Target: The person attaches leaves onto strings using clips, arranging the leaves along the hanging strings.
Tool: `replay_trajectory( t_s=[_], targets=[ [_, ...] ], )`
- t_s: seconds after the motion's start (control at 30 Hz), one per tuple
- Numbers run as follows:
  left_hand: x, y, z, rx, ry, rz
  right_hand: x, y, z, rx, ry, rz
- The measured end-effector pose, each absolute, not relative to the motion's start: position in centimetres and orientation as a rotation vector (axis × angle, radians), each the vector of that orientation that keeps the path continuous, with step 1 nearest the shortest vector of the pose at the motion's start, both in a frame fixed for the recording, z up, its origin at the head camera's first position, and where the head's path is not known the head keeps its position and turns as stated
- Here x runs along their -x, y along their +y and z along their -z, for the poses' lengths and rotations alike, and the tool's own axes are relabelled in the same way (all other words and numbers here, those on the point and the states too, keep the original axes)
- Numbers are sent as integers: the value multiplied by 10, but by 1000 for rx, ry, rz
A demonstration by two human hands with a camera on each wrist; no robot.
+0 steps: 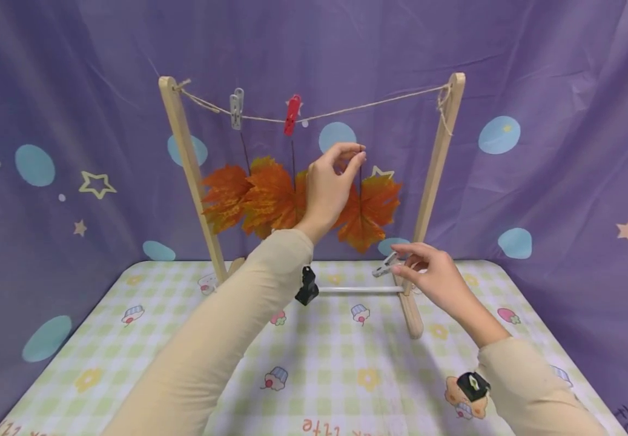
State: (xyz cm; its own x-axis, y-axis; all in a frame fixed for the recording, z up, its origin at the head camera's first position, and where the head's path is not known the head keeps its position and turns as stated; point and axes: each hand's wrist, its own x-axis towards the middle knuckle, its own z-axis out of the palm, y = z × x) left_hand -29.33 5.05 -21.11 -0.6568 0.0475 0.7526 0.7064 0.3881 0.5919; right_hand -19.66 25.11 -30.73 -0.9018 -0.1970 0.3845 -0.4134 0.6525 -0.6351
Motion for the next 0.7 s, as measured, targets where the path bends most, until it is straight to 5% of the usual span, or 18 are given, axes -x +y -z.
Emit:
replay_trajectory(
  t_s=[0.7],
  targets=[
    [299,63,214,581,-1973,1272,211,249,239,-429,-2453,-1100]
  ],
)
